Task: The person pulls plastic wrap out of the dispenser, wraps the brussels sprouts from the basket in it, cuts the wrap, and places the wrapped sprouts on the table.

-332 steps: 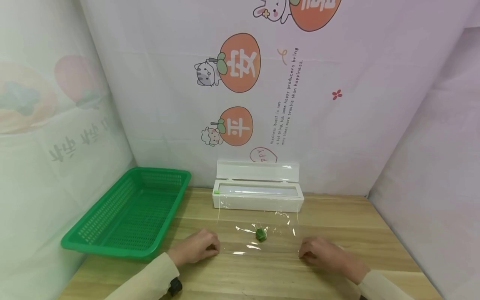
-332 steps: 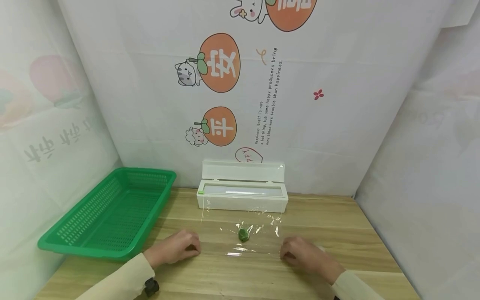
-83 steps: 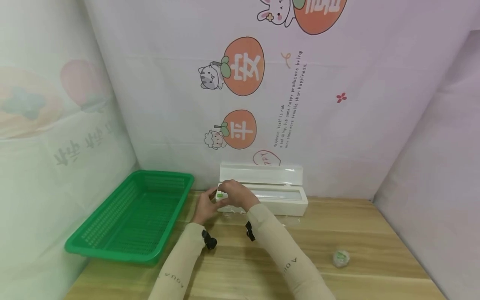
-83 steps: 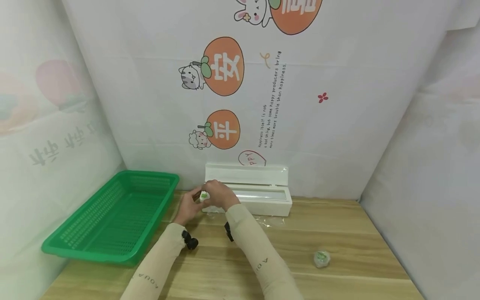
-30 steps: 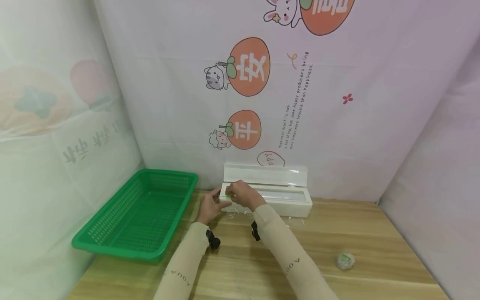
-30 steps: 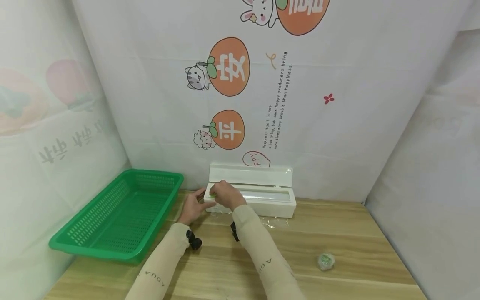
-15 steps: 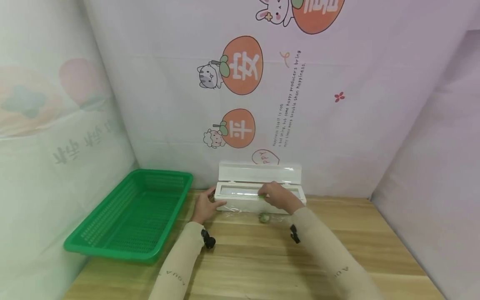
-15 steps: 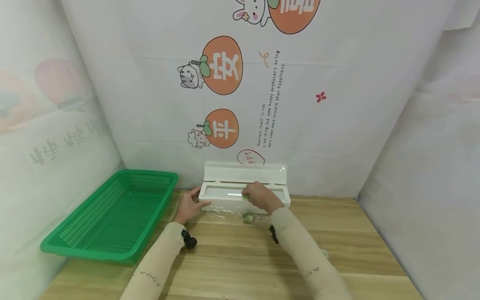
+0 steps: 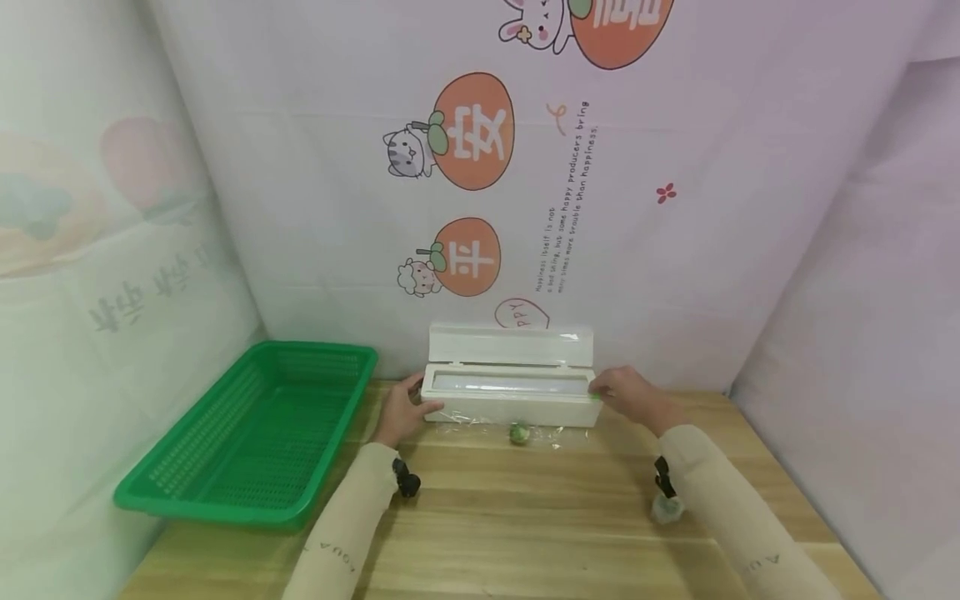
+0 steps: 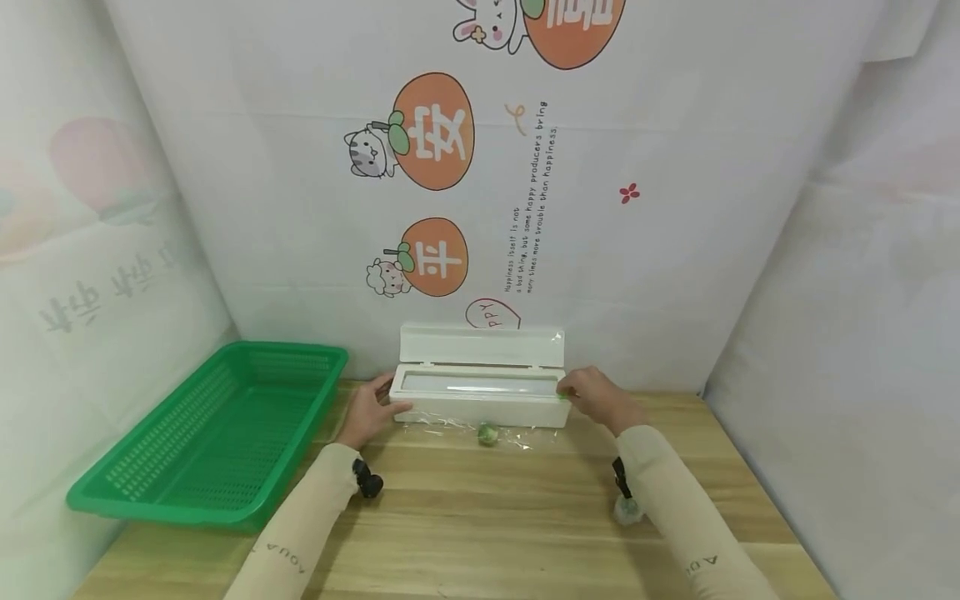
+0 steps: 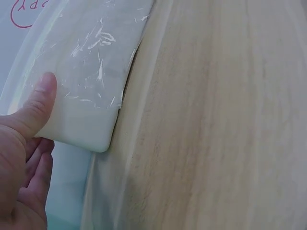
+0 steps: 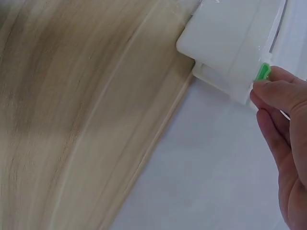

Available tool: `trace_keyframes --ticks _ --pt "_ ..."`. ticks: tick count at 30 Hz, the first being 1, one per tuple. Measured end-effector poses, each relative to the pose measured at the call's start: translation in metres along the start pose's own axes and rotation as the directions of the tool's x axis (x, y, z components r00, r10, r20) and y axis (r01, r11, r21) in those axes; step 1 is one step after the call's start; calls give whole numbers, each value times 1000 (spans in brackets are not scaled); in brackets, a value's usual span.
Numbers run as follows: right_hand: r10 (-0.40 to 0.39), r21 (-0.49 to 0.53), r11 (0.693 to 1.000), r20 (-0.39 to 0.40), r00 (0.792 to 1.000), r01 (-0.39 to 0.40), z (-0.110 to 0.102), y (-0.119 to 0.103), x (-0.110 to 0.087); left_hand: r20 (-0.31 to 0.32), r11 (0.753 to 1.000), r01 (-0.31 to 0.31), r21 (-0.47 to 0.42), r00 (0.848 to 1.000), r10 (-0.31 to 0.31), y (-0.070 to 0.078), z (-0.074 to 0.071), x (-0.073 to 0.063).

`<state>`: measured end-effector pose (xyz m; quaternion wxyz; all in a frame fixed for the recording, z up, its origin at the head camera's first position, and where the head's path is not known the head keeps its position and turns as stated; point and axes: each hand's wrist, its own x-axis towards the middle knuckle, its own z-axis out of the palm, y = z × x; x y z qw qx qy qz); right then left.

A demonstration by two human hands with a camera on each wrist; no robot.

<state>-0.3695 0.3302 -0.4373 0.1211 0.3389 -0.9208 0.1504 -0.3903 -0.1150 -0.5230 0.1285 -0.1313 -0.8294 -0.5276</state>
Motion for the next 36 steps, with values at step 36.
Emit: trace_keyframes --ticks 36 --pt "-91 24 996 115 989 88 54 -88 18 478 638 -594 490 795 374 88 84 -32"
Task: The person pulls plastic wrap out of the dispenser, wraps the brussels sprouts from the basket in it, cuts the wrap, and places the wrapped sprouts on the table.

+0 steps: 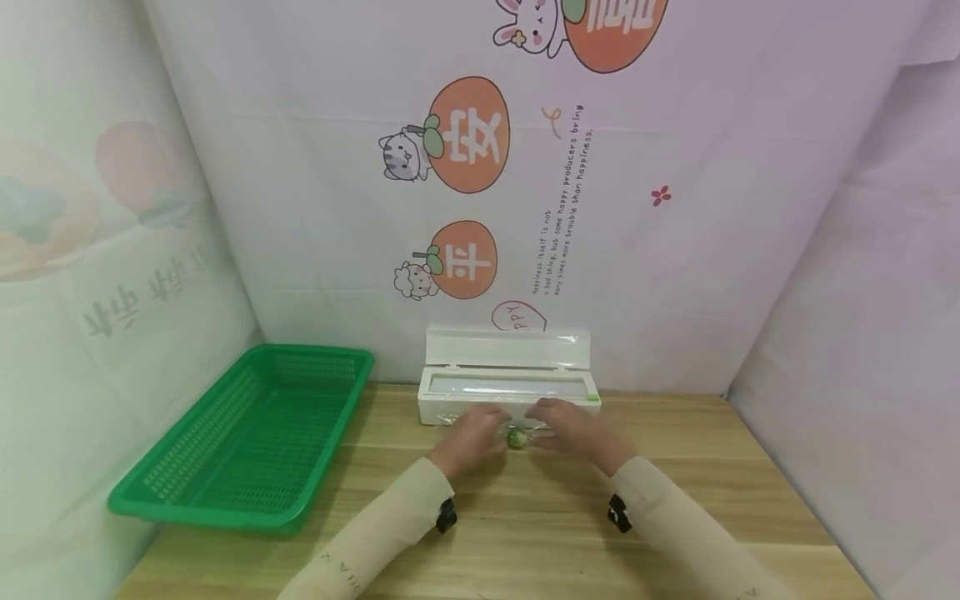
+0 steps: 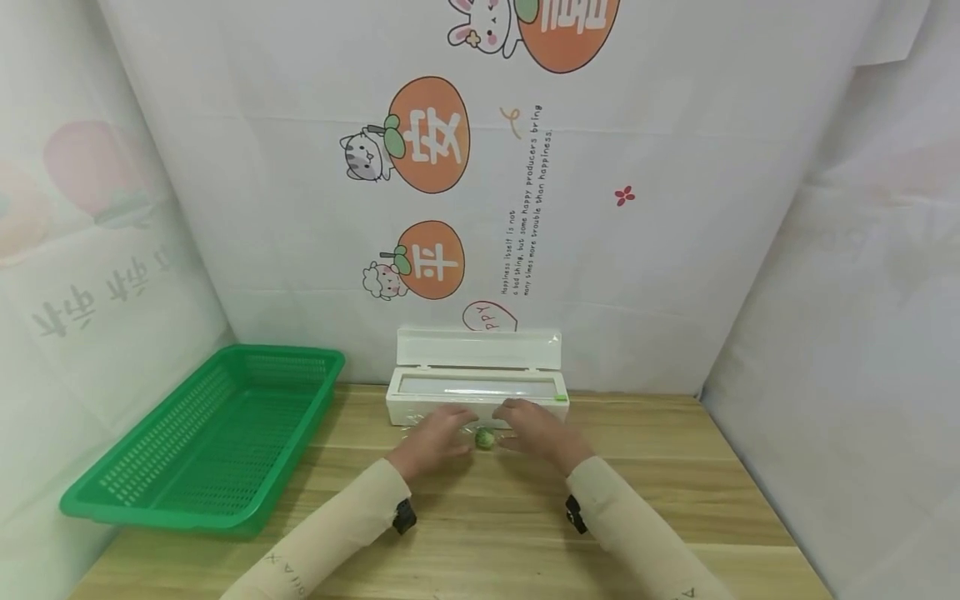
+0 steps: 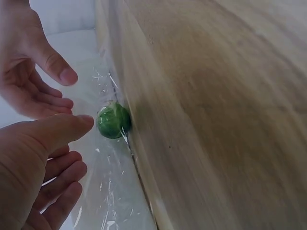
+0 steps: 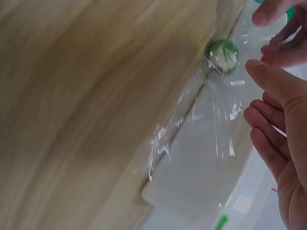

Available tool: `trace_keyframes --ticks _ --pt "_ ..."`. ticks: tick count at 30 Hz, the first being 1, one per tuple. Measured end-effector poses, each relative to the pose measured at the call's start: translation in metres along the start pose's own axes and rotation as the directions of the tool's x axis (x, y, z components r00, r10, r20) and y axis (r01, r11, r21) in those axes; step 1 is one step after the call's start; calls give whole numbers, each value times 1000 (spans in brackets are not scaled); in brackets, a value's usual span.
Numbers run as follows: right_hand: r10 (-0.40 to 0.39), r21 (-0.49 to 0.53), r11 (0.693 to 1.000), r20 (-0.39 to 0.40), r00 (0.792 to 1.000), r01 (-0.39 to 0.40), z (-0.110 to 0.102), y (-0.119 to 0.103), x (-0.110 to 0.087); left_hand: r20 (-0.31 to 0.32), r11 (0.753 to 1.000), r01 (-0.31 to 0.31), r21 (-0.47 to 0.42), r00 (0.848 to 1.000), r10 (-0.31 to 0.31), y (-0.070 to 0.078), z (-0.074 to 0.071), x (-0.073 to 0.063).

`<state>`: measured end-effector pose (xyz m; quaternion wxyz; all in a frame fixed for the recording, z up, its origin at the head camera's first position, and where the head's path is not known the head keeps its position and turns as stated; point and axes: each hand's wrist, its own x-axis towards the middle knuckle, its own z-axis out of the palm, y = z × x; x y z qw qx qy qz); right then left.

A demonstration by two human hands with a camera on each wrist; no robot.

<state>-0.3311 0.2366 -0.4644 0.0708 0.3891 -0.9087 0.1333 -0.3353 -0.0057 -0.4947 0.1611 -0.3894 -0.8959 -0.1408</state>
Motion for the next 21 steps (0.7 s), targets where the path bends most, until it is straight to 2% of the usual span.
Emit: trace_keyframes --ticks 5,12,16,21 --pt "-18 35 999 -19 1000 19 17 -4 7 8 1000 21 17 1000 -21 2 8 8" --pt "7 -13 1000 -47 999 -8 32 -4 9 -4 998 45 39 999 -45 4 22 16" --pt "21 -13 1000 -84 996 -22 39 -2 10 -16 994 79 72 997 -78 6 28 19" --pt "10 -24 1000 -141 990 -14 45 -1 14 -36 992 105 67 994 -103 5 31 19"
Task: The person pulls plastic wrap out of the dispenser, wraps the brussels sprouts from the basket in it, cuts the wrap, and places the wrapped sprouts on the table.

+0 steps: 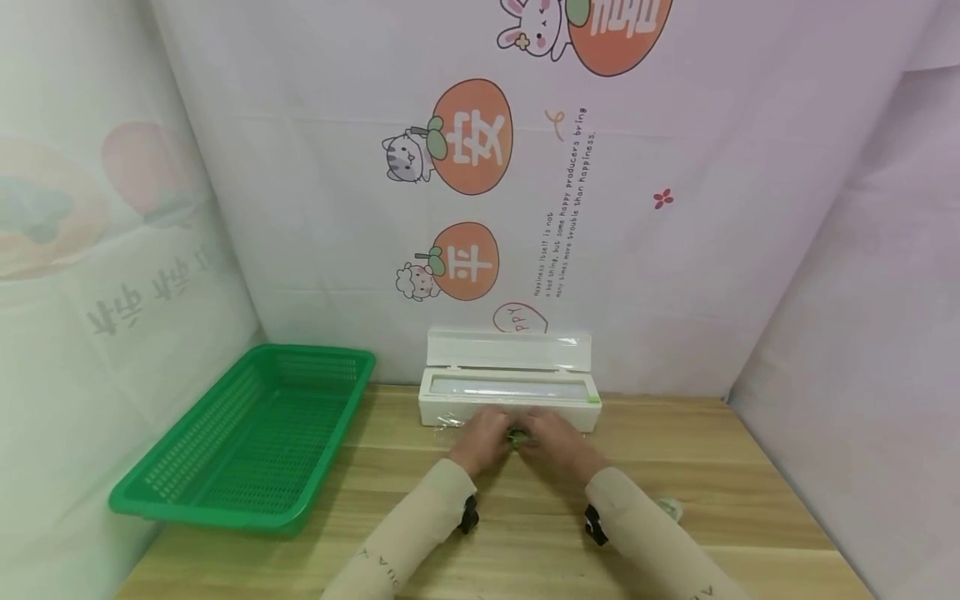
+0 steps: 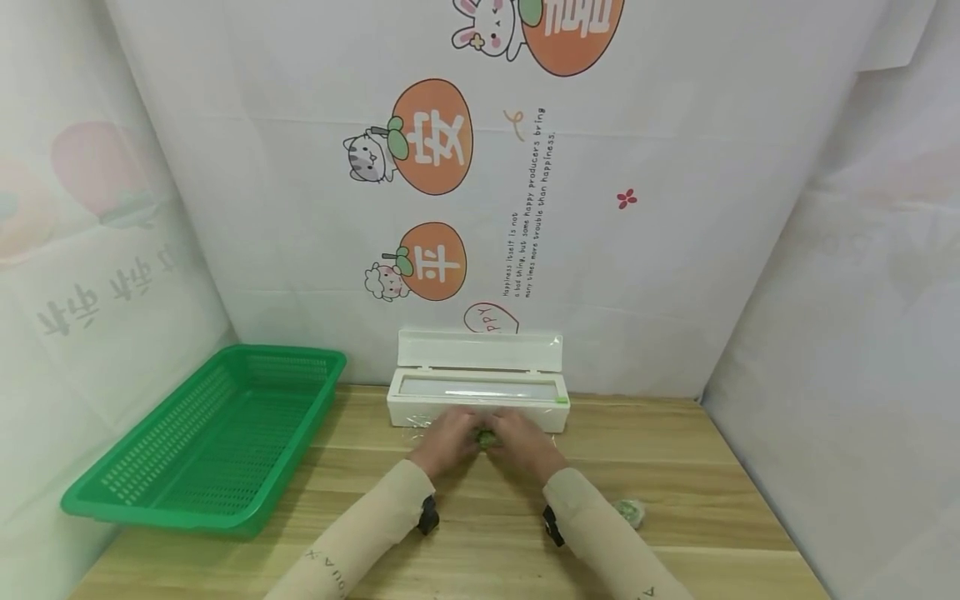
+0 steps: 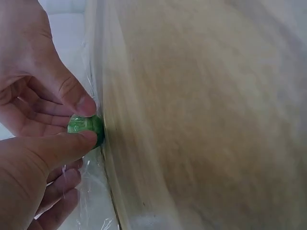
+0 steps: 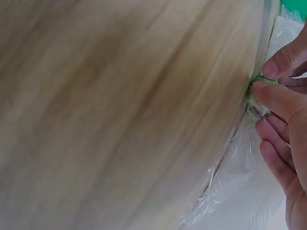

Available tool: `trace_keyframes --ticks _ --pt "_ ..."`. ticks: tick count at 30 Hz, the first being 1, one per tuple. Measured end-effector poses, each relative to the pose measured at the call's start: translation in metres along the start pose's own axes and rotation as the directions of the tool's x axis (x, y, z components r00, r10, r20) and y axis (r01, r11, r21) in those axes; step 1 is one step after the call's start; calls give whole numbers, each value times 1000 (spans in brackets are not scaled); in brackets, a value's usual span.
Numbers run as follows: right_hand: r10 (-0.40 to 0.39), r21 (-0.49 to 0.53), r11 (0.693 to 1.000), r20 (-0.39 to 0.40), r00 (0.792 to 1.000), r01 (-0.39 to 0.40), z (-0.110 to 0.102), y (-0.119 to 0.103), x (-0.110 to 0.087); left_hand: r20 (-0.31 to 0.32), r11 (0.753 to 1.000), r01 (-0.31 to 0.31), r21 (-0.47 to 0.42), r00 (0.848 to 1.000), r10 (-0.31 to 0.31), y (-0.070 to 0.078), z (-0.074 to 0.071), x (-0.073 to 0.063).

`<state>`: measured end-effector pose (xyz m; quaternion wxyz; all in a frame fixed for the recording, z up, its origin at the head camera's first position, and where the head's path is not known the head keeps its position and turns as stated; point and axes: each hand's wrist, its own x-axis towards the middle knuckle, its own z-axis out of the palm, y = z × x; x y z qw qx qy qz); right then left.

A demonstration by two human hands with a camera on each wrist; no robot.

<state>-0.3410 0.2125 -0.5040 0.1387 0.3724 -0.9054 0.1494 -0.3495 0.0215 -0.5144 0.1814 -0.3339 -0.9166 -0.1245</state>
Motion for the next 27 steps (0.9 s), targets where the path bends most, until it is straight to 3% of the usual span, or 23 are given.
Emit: trace_keyframes --ticks 7,13,20,27 --pt "-20 57 998 28 999 19 -6 -5 0 15 997 -21 -70 1000 22 0 -4 -6" --pt "-62 50 997 95 994 57 -26 -18 -2 74 988 -44 -146 996 55 8 -30 -18" --pt "-123 66 991 100 987 116 -57 -35 2 42 983 -88 -160 995 95 21 -61 -23" --pt "-118 88 990 139 983 107 -71 -44 3 43 985 -77 -156 995 85 29 -73 -28"
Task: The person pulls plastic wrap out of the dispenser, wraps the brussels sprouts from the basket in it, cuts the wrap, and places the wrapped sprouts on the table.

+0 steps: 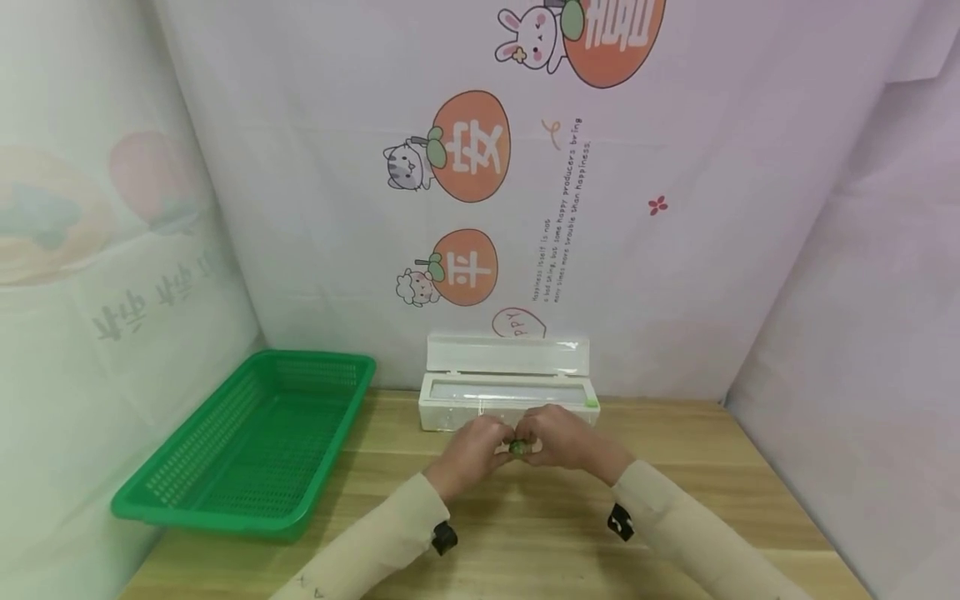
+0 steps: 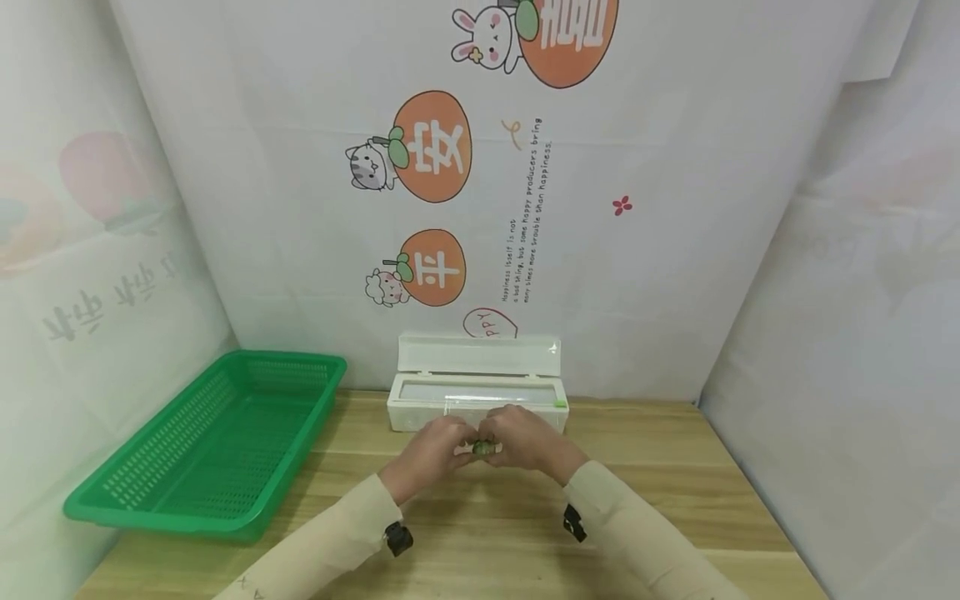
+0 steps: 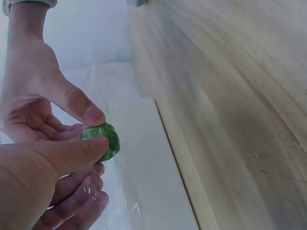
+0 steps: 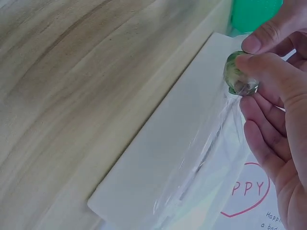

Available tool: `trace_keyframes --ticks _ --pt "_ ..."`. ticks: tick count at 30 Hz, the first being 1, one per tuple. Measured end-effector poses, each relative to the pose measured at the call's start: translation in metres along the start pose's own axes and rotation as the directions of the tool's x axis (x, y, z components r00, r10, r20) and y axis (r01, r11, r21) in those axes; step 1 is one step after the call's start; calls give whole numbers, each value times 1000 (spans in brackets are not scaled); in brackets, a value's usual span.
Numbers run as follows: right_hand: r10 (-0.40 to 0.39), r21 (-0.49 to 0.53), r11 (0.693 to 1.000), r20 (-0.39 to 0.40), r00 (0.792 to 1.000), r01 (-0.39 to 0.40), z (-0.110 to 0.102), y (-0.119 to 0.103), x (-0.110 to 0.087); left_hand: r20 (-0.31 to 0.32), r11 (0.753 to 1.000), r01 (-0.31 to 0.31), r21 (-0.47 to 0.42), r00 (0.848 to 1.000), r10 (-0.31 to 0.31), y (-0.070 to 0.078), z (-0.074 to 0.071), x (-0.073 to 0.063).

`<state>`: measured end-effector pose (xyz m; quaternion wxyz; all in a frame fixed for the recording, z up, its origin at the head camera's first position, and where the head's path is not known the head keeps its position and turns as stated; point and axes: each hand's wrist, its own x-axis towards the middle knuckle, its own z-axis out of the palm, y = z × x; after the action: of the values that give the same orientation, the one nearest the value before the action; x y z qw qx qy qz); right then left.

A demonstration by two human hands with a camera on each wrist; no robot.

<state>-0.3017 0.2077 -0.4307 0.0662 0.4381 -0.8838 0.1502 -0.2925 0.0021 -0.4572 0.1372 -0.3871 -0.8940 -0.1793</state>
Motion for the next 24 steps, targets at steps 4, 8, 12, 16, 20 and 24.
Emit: trace_keyframes --ticks 4,8,12,16,20,24 --pt "-12 38 999 33 999 10 3 -5 -2 17 1000 -12 12 1000 12 1 1 -7" --pt "-24 73 997 59 998 20 11 -10 -4 53 1000 3 -18 999 -2 0 4 -16" --pt "4 126 992 94 996 -16 23 -11 -8 93 995 58 -84 994 -50 -3 12 -24" --pt "31 173 984 122 992 -52 39 -8 -11 129 988 95 -122 989 -79 -6 24 -33" --pt "41 212 975 145 989 -71 53 -1 -12 114 992 83 -94 991 -73 -9 31 -41" --pt "64 265 959 155 986 -103 57 5 -14 64 999 41 -5 997 -40 -6 30 -44"
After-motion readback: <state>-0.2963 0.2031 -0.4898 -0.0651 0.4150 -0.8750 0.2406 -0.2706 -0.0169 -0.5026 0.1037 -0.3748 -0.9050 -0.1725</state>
